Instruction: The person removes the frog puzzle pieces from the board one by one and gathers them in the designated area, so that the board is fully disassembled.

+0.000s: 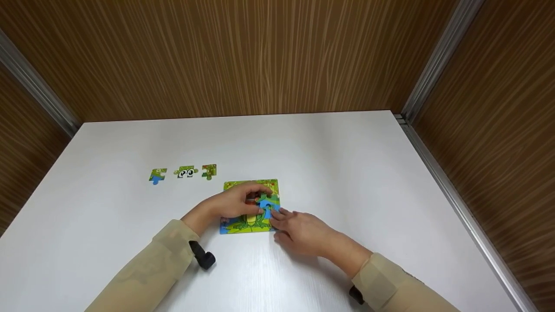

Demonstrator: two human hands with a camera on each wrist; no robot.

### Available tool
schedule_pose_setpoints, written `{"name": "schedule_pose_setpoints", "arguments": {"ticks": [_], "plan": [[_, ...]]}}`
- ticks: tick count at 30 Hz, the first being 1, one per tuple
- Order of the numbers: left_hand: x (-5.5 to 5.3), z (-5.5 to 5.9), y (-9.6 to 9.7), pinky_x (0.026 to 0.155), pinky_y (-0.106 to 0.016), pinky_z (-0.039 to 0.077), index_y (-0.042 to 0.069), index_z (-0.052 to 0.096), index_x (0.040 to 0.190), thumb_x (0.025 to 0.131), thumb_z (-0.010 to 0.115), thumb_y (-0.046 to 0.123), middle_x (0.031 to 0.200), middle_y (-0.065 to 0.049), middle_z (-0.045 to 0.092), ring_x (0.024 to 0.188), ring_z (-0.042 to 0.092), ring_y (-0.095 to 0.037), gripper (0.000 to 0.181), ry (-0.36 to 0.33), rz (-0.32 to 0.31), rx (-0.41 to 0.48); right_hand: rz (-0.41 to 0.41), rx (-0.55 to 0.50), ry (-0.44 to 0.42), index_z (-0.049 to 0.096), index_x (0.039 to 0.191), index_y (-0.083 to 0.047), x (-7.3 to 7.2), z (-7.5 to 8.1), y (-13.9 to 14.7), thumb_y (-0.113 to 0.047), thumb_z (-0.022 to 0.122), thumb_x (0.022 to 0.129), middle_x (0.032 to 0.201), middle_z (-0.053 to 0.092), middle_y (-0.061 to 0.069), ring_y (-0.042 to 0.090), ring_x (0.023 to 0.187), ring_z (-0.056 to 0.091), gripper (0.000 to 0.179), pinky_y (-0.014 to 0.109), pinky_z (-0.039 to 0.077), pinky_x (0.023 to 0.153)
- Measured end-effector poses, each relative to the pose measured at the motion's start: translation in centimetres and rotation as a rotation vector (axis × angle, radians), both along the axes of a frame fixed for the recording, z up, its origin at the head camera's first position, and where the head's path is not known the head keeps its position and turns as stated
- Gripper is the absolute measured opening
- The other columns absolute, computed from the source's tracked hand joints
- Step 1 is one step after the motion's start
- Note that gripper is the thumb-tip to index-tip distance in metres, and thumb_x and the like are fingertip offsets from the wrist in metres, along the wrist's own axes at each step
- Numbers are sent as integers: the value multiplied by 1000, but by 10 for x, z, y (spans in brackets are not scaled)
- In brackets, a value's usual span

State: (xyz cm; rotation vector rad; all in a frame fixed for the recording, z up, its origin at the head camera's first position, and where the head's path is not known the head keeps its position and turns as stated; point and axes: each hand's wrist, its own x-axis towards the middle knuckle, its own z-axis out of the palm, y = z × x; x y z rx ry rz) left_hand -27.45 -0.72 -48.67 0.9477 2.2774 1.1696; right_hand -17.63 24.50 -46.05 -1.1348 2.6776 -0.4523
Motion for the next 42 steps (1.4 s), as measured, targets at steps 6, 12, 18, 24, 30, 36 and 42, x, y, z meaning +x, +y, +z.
{"name": "schedule_pose_setpoints", "arguments": {"ticks": [6, 12, 18, 24, 30, 36, 42], "plan": [[0, -1, 0, 99, -34, 47, 13, 60, 143, 100, 75, 17, 122, -1, 61, 109, 54, -16, 46, -17, 24, 12, -6, 1, -4, 56, 151, 0, 1, 1, 0, -24, 60, 110, 159, 50, 15, 35, 145, 49, 48, 57, 46, 110], [0, -2, 1, 95, -32, 47, 11, 63, 140, 99, 77, 15, 118, -1, 62, 103, 54, -14, 43, 3, 33, 28, -10, -6, -5, 56, 150, 1, 1, 0, -1, -24, 60, 110, 159, 50, 15, 36, 144, 49, 48, 57, 46, 110], [0, -3, 0, 92, -32, 47, 11, 65, 140, 99, 77, 16, 115, 0, 64, 100, 56, -14, 42, -18, 68, 58, -21, 12, -22, 54, 152, 0, 1, 1, 0, -26, 60, 110, 161, 48, 13, 34, 147, 46, 50, 56, 44, 112], [1, -5, -1, 89, -32, 45, 12, 65, 142, 100, 76, 17, 111, 2, 62, 98, 53, -14, 44, -26, 133, 98, 7, -7, 11, 56, 150, 3, 2, 1, 0, -23, 60, 110, 158, 50, 17, 36, 145, 49, 48, 57, 46, 110], [1, -5, -1, 82, -28, 46, 14, 65, 144, 101, 76, 19, 106, 1, 60, 91, 53, -14, 44, -51, 167, 137, 4, -8, -3, 56, 150, 3, 2, 1, -1, -22, 60, 110, 158, 50, 17, 35, 145, 49, 47, 56, 46, 110], [0, -3, -1, 81, -29, 46, 13, 65, 144, 101, 75, 18, 107, -3, 61, 90, 53, -16, 45, -76, 173, 186, 0, -10, -10, 56, 150, 2, 1, 2, -2, -21, 62, 109, 158, 51, 16, 35, 145, 49, 48, 55, 45, 111], [-2, 1, 0, 81, -29, 46, 11, 65, 143, 100, 74, 16, 107, -1, 62, 90, 54, -15, 44, -71, 167, 205, -8, -1, -11, 56, 151, 2, 1, 1, -1, -21, 61, 109, 158, 50, 16, 34, 146, 48, 48, 55, 45, 112]]}}
